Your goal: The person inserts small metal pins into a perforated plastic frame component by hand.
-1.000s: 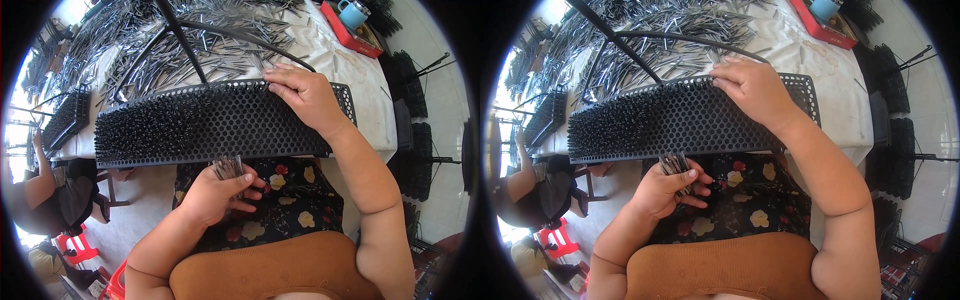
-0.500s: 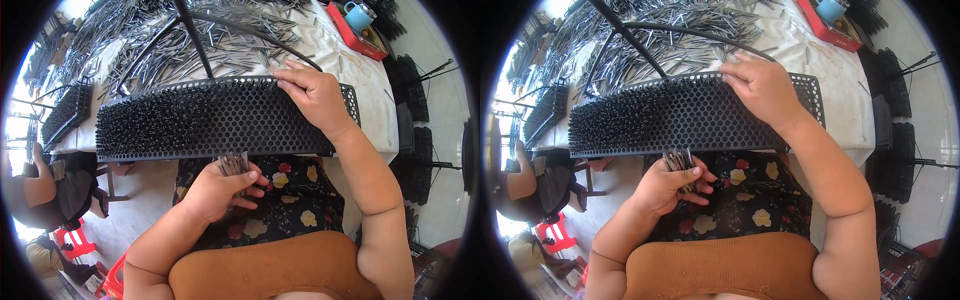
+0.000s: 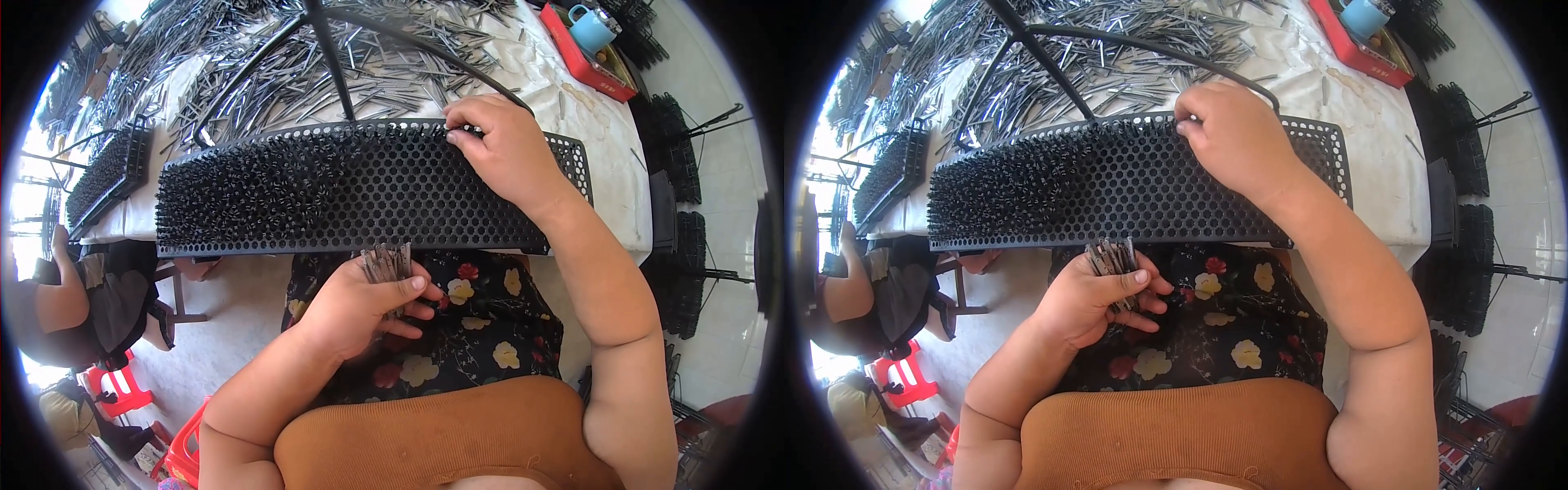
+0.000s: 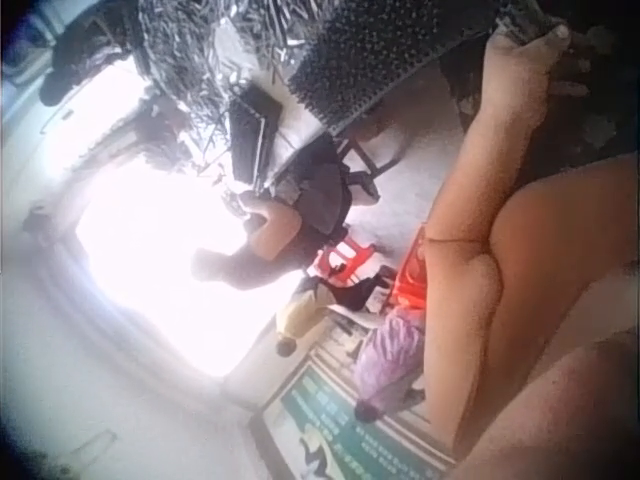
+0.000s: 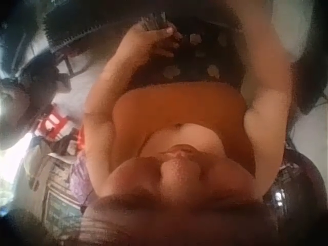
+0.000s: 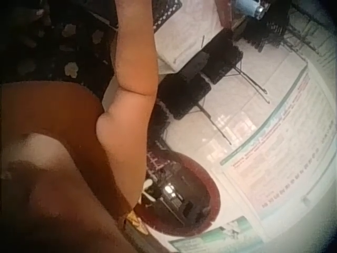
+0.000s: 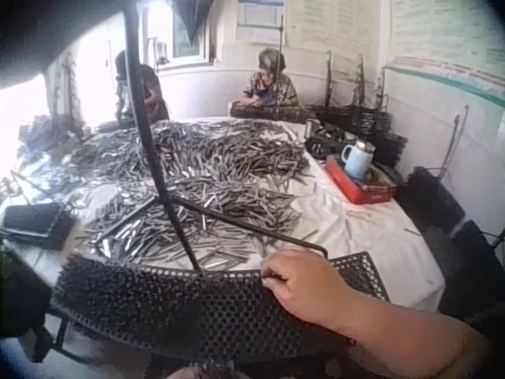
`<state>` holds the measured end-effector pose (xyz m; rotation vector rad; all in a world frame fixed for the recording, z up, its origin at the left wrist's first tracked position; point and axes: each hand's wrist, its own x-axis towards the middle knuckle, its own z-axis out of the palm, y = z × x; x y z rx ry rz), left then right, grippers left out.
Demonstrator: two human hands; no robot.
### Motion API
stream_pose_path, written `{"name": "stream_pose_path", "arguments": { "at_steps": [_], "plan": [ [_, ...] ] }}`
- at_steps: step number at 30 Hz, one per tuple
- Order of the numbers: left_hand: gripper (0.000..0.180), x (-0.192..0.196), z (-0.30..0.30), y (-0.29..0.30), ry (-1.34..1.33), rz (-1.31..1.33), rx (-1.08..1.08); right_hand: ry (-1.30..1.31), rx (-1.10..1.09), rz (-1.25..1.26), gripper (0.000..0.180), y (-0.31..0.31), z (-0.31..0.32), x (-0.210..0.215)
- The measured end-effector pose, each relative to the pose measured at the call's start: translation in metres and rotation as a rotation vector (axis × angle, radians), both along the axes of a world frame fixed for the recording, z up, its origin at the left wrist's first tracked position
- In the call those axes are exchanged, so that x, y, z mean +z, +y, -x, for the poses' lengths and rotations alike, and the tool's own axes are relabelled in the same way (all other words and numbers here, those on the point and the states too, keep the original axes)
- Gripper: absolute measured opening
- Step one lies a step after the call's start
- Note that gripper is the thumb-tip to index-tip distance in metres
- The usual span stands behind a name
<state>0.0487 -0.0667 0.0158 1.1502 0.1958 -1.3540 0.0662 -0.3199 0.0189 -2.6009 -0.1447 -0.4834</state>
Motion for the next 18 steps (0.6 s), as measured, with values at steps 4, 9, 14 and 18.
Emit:
{"name": "stream_pose_path", "arguments": {
  "at_steps": [4, 9, 14, 18],
  "plan": [
    [0.016, 0.001, -0.001, -0.001, -0.001, -0.013, -0.016, 0.017, -0.102, -0.153, 0.010, 0.005, 0.007, 0.004],
    [0.016, 0.001, -0.002, -0.001, 0.000, 0.001, -0.025, 0.163, -0.141, -0.063, 0.012, 0.005, 0.005, 0.010],
    [0.019, 0.000, -0.002, 0.001, 0.006, 0.005, -0.062, 0.109, -0.004, 0.139, 0.008, 0.001, 0.002, 0.012],
    [0.016, 0.002, -0.002, 0.000, 0.010, -0.013, -0.027, 0.171, 0.014, 0.128, 0.007, 0.002, -0.002, 0.015]
  ]
}}
